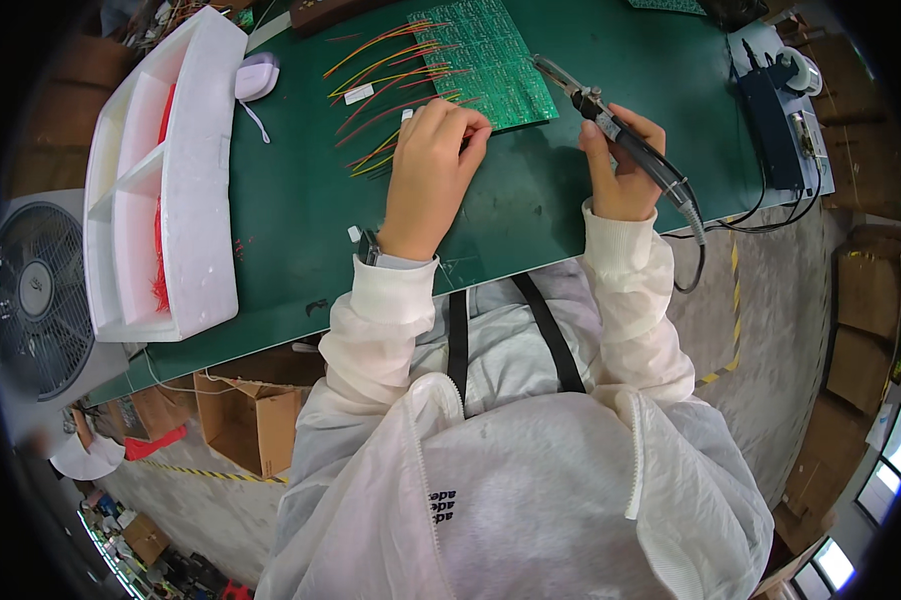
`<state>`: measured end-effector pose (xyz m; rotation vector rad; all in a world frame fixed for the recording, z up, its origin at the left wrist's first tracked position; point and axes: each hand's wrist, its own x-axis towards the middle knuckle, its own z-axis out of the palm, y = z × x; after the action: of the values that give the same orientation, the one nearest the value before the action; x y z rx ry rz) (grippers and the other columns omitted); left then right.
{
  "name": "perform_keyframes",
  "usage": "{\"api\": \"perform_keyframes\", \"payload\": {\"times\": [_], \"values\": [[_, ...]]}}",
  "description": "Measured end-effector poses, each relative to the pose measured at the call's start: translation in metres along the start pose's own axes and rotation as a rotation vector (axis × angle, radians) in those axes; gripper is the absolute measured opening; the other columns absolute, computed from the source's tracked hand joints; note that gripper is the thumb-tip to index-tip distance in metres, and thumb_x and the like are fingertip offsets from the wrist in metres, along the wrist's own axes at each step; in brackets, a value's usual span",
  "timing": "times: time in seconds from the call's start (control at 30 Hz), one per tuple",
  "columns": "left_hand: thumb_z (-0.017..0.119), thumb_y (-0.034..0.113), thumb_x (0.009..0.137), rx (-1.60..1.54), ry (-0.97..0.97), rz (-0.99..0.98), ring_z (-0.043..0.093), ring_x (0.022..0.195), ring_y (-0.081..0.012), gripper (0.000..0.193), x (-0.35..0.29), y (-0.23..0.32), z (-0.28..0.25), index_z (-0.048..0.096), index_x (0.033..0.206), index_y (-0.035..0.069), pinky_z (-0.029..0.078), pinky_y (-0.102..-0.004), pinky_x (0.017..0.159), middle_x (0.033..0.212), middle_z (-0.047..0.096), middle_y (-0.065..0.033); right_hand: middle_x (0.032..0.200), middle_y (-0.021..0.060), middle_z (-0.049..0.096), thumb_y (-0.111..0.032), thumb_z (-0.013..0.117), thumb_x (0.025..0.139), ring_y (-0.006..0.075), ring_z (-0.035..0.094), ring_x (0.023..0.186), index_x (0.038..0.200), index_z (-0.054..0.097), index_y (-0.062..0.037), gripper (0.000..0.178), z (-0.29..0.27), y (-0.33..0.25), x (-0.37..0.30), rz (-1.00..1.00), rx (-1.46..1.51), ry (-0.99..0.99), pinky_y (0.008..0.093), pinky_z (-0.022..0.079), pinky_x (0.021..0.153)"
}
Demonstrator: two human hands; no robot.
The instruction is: The person takes wires from a container and solders them onto a circuit board using a soldering iron.
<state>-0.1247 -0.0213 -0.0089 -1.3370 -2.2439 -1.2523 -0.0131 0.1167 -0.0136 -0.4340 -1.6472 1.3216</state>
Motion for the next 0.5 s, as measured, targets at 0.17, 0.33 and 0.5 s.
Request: {"api": "perform_keyframes", "payload": {"times": [0.17, 0.33, 0.5], "values": [[0.064, 0.001, 0.072, -0.102, -0.001, -0.086, 0.054, 0.062, -0.0152, 0.009, -0.0004, 0.0016, -0.0016, 0.059, 0.079, 0.001, 0.043, -0.024, 0.057, 0.073, 0.056, -0.006, 0.083, 0.0082, 0.057, -0.008, 0.068, 0.074, 0.0115, 0.055, 0.07, 0.095, 0.052, 0.0019, 0.028, -0.0036, -0.0033, -0.0021, -0.081, -0.107, 0.011, 0.0224, 0.046, 0.064], [0.065, 0.001, 0.071, -0.126, 0.004, -0.129, 0.055, 0.061, -0.0145, 0.008, 0.0003, 0.0011, -0.0034, 0.062, 0.079, 0.0, 0.044, -0.0232, 0.057, 0.074, 0.057, -0.0068, 0.079, 0.0068, 0.057, -0.011, 0.069, 0.073, 0.011, 0.054, 0.069, 0.092, 0.052, 0.0011, 0.028, -0.0063, -0.0043, -0.0042, -0.059, -0.08, 0.008, 0.0219, 0.044, 0.064], [0.064, 0.001, 0.071, -0.107, 0.011, -0.104, 0.055, 0.063, -0.0142, 0.009, 0.0009, -0.0009, -0.0017, 0.06, 0.079, 0.0, 0.043, -0.0234, 0.057, 0.074, 0.056, -0.0064, 0.078, 0.0064, 0.057, -0.012, 0.069, 0.072, 0.0107, 0.053, 0.069, 0.091, 0.052, 0.0013, 0.029, -0.0095, -0.0072, -0.0067, 0.015, -0.042, -0.024, 0.022, 0.044, 0.064]]}}
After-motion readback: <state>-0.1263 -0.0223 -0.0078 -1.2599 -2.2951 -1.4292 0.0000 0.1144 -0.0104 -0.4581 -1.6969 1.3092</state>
